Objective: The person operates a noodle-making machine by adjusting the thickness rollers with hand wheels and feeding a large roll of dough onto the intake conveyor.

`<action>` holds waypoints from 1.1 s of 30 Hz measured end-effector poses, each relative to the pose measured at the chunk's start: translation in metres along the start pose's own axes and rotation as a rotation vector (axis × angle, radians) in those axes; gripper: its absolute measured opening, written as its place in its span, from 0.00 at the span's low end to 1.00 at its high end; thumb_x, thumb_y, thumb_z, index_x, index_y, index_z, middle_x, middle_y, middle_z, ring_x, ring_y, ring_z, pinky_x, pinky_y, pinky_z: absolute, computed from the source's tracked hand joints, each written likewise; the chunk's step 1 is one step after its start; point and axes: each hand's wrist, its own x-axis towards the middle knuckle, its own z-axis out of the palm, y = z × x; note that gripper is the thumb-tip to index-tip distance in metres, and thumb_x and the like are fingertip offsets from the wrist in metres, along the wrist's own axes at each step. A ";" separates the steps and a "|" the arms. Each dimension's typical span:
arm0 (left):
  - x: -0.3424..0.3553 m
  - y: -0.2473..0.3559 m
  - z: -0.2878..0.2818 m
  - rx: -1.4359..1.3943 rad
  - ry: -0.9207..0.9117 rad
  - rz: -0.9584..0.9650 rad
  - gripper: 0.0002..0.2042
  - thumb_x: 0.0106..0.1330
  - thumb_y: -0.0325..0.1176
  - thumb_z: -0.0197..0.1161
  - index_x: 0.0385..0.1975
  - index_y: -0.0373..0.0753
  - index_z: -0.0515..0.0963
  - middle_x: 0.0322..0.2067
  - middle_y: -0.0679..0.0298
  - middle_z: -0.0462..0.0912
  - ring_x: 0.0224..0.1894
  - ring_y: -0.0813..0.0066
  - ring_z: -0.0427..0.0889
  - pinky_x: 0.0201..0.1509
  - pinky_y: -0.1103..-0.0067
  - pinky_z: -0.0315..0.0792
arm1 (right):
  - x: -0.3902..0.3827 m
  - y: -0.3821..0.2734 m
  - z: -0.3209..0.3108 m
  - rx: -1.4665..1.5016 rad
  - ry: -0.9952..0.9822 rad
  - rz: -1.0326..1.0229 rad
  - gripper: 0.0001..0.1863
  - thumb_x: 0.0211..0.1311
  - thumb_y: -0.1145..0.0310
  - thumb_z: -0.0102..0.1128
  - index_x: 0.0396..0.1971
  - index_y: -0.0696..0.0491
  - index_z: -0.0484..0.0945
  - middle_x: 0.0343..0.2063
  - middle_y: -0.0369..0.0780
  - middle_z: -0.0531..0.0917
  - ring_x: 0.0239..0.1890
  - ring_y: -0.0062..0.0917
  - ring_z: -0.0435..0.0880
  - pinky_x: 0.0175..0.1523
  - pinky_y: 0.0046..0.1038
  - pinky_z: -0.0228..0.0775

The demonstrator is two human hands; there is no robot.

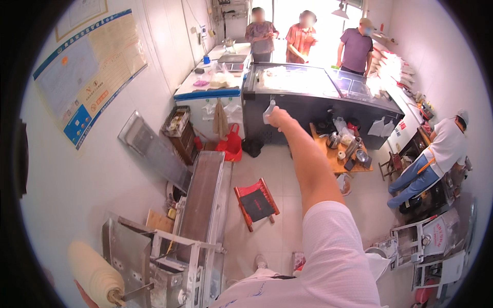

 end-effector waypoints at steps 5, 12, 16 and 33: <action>0.011 -0.009 0.031 0.061 0.012 0.006 0.28 0.82 0.49 0.45 0.71 0.33 0.62 0.65 0.50 0.74 0.61 0.59 0.80 0.66 0.63 0.75 | -0.015 -0.004 0.005 0.077 -0.035 -0.026 0.34 0.71 0.48 0.55 0.64 0.60 0.64 0.33 0.49 0.86 0.24 0.34 0.89 0.26 0.35 0.84; 0.030 -0.027 0.055 0.067 -0.018 -0.002 0.28 0.82 0.49 0.45 0.71 0.33 0.62 0.65 0.50 0.73 0.62 0.59 0.80 0.66 0.62 0.75 | -0.086 0.003 0.122 0.091 -0.243 -0.544 0.32 0.74 0.46 0.52 0.57 0.63 0.71 0.51 0.54 0.83 0.54 0.46 0.84 0.56 0.45 0.75; 0.035 -0.029 0.062 0.078 -0.025 0.004 0.28 0.82 0.49 0.45 0.71 0.33 0.62 0.65 0.50 0.73 0.62 0.58 0.80 0.67 0.62 0.75 | -0.175 0.008 0.210 0.393 -0.827 -0.620 0.30 0.79 0.49 0.43 0.72 0.49 0.60 0.63 0.44 0.77 0.65 0.31 0.74 0.66 0.36 0.69; 0.055 -0.046 0.026 0.065 -0.023 0.029 0.28 0.82 0.50 0.44 0.71 0.34 0.62 0.65 0.49 0.73 0.62 0.57 0.79 0.67 0.61 0.75 | -0.418 0.027 0.279 0.575 -0.971 -0.040 0.42 0.78 0.39 0.47 0.77 0.55 0.53 0.48 0.48 0.85 0.43 0.30 0.89 0.49 0.32 0.81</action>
